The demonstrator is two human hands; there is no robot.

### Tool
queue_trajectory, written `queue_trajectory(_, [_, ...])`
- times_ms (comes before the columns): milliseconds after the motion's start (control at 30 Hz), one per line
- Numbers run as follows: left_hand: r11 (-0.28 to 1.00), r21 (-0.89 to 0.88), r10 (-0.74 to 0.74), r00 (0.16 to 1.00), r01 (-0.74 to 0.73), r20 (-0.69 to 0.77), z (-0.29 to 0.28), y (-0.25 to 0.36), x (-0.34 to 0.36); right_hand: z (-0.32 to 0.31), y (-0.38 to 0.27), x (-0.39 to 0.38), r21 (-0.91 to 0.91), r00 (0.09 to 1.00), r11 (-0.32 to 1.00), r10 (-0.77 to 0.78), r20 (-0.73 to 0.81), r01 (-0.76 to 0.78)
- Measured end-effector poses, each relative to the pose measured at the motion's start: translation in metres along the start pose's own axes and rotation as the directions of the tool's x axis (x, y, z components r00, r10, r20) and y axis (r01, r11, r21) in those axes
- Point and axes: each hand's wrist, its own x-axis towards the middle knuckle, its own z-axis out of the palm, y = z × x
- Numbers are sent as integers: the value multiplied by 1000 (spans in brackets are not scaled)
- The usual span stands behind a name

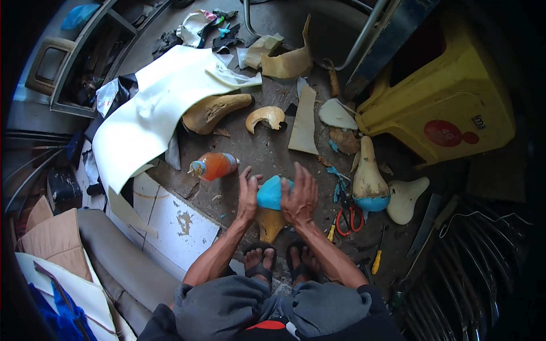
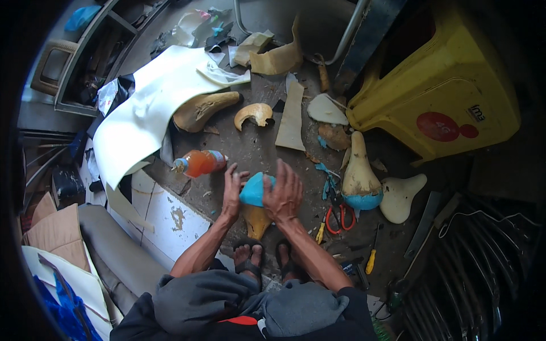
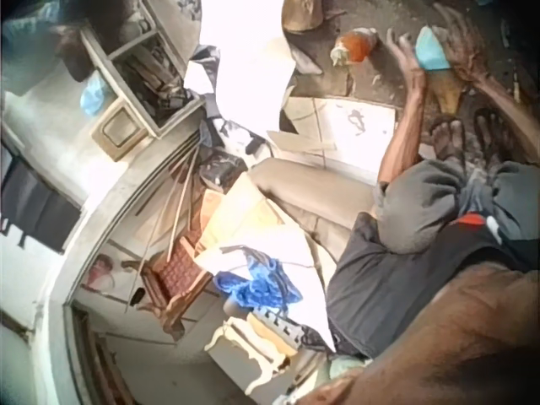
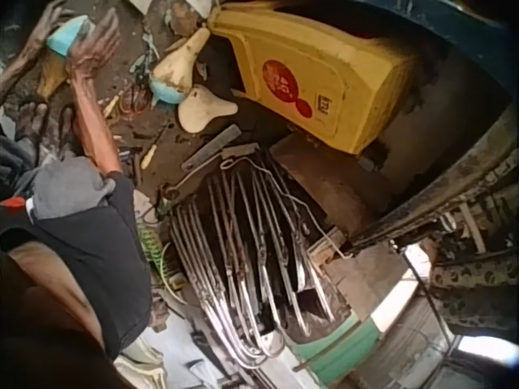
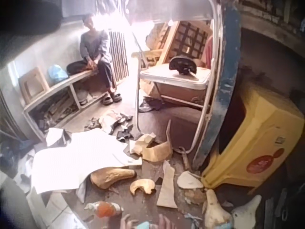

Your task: The person applies adhesive from a bottle to a bicycle seat frame and carefully wraps and secures a new blue cover over the foam, using shears to trim the excess material.

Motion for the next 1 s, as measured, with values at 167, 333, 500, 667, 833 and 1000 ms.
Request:
queue_trajectory(167, [999, -38, 5, 998, -7, -58, 9, -10, -4, 23, -15, -6, -333, 934, 873, -344, 96, 356])
queue_trajectory(333, [991, 133, 45, 985, -23, -165, 22, 11, -8, 18, -17, -6, -351, 917, 848, -386, 103, 396])
queue_trajectory(500, [985, 121, 136, 980, -119, -145, 8, -31, 0, 26, -14, -9, -341, 929, 864, -352, 115, 370])
queue_trajectory(667, [898, 398, 284, 937, -186, -202, 13, -15, -41, -15, 20, -19, -25, 971, 971, -240, -19, 239])
queue_trajectory(833, [441, 820, 540, 838, -366, 83, 39, -29, -112, -110, 96, -88, -223, 999, 974, 30, -44, -39])
queue_trajectory(1000, [349, 860, 507, 847, -373, 161, 32, -61, -97, -123, 146, -128, -364, 973, 909, 230, 30, -204])
